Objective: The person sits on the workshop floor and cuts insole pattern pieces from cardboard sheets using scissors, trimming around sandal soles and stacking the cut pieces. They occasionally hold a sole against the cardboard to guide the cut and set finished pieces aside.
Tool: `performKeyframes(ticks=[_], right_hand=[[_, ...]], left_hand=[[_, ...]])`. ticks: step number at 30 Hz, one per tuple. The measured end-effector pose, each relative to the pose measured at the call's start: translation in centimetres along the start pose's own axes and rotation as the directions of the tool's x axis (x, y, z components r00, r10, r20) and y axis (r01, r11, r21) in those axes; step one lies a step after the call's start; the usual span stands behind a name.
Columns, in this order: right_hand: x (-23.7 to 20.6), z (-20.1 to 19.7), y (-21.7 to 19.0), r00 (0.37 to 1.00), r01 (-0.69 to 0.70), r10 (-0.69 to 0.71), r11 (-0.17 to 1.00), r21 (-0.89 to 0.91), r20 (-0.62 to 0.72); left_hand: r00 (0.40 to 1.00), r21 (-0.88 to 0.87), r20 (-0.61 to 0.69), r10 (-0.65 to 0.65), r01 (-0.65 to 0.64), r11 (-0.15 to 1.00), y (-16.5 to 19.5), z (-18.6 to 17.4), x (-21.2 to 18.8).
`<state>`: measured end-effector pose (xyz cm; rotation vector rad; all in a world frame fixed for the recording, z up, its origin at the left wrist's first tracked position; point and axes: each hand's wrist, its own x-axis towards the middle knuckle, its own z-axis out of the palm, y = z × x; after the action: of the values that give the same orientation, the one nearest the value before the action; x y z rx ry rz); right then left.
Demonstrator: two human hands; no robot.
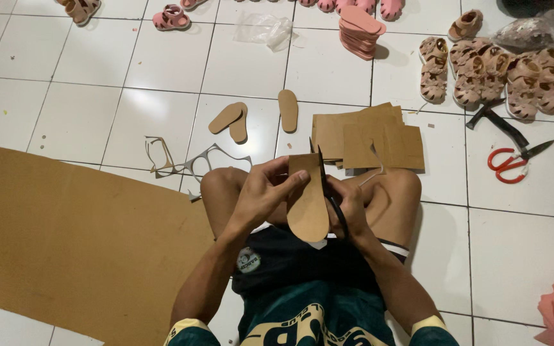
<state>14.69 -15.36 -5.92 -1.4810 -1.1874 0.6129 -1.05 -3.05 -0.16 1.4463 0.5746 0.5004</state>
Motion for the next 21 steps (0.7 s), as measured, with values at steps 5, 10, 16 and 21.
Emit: performKeyframes(ticks=[5, 10, 16, 21], right_hand=[[-0.3, -0.5, 0.1, 0.998, 0.061, -0.061, 0.995, -0.085, 0.013], [-0.5, -0.5, 0.1, 0.999, 0.032, -0.029, 0.992, -0.119, 0.024], [-0.6, -0.7, -0.3, 1.0, 0.014, -0.01, 0.991, -0.133, 0.028], [-0.7, -0.9, -0.7, 0.998, 0.06, -0.055, 0.989, -0.138, 0.039]], left_hand=[[0.998, -0.009, 0.056, 0.008, -0.008, 1.0, 0.4, -0.6, 0.1], [0.996, 0.037, 0.079, -0.041, 0.038, 0.999, 0.6, -1.2, 0.5], [0.991, 0.122, 0.126, -0.05, 0.034, 0.992, 1.3, -1.9, 1.2], [0.981, 0.204, 0.178, -0.074, 0.037, 0.978, 1.1, -2.5, 1.7]])
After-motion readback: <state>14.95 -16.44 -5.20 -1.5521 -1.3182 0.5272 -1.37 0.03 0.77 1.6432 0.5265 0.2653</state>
